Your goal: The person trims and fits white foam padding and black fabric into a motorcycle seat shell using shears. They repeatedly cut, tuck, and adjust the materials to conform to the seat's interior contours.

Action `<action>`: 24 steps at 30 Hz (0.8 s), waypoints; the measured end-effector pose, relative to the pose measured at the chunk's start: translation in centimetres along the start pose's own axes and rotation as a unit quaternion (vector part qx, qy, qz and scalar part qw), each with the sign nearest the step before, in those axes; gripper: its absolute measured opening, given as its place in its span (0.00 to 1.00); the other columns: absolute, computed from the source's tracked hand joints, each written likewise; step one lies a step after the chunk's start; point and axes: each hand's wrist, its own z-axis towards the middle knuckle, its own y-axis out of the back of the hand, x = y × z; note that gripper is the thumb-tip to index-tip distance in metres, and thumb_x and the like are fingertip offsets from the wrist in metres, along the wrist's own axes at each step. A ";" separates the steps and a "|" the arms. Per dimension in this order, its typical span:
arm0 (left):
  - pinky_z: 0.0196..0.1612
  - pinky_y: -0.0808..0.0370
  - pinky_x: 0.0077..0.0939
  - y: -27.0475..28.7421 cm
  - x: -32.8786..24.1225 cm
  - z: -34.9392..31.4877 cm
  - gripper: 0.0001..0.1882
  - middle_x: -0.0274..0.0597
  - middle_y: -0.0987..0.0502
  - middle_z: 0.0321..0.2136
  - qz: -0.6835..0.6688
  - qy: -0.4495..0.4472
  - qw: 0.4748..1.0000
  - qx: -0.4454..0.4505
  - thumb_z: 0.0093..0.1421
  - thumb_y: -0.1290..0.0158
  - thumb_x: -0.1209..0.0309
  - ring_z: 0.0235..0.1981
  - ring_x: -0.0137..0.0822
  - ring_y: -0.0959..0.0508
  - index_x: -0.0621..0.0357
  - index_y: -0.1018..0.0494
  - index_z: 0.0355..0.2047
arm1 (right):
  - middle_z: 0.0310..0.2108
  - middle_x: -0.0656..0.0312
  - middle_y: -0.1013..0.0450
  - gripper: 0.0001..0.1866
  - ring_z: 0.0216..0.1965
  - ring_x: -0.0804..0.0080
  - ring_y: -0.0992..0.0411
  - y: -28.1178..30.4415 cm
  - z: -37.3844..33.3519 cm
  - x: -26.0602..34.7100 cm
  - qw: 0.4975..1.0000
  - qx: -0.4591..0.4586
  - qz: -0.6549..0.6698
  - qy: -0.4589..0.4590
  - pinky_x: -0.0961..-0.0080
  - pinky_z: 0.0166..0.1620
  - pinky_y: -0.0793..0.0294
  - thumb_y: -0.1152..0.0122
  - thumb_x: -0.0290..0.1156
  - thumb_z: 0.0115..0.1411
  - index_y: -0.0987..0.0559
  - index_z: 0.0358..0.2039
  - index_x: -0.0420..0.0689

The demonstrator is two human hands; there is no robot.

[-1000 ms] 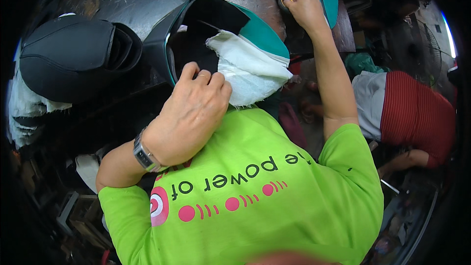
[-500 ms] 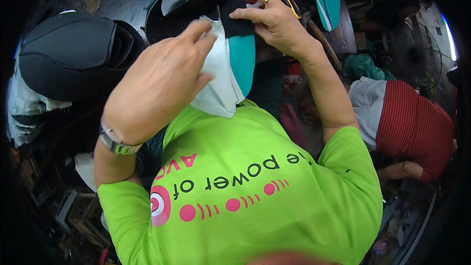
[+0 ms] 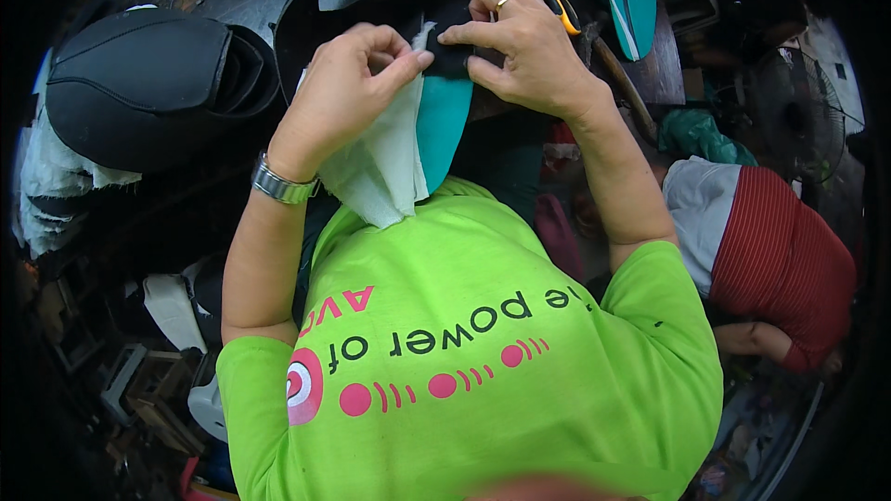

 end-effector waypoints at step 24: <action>0.52 0.22 0.36 -3.8 -0.9 -1.6 0.25 0.45 0.27 0.52 0.238 -0.209 0.948 0.004 0.61 0.36 0.65 0.45 0.42 0.22 0.49 0.23 0.59 | 0.28 0.60 0.25 0.13 0.29 0.71 0.23 -2.2 0.9 -0.8 0.952 -0.233 0.109 -0.163 0.78 0.34 0.24 0.24 0.34 0.55 0.19 0.30 0.38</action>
